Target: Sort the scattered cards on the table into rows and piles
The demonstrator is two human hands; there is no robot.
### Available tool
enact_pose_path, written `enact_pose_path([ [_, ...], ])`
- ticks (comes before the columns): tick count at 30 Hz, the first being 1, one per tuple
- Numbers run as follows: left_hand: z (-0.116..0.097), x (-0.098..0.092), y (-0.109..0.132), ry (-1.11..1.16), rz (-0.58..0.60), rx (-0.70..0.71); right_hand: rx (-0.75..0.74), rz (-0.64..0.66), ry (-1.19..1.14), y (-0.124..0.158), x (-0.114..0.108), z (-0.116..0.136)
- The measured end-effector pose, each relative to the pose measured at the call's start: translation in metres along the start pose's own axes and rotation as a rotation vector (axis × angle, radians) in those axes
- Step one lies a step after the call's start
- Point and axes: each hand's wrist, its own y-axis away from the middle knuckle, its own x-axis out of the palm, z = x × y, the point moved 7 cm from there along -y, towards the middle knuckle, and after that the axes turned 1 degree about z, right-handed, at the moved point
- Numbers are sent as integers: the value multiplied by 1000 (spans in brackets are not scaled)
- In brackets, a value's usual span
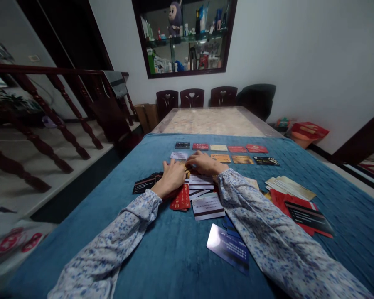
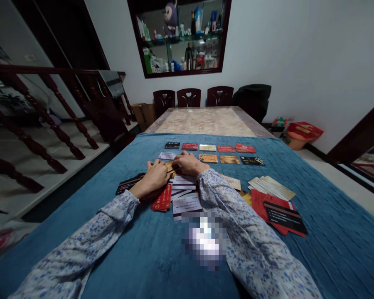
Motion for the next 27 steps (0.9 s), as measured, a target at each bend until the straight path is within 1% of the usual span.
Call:
enact_pose_path([
  [9,-2,-2,-1,40,-7,22,-5,-23,-4,5,-3,-2],
  [18,-1,-3,-2,51,-1,35,-34,-37,18,3,3,-5],
  [23,0,-7,-1,46,10,29,-38,-94,28,9,-9,0],
  [27,5,-9,-2,84,10,4,-67,-122,15,14,-17,3],
])
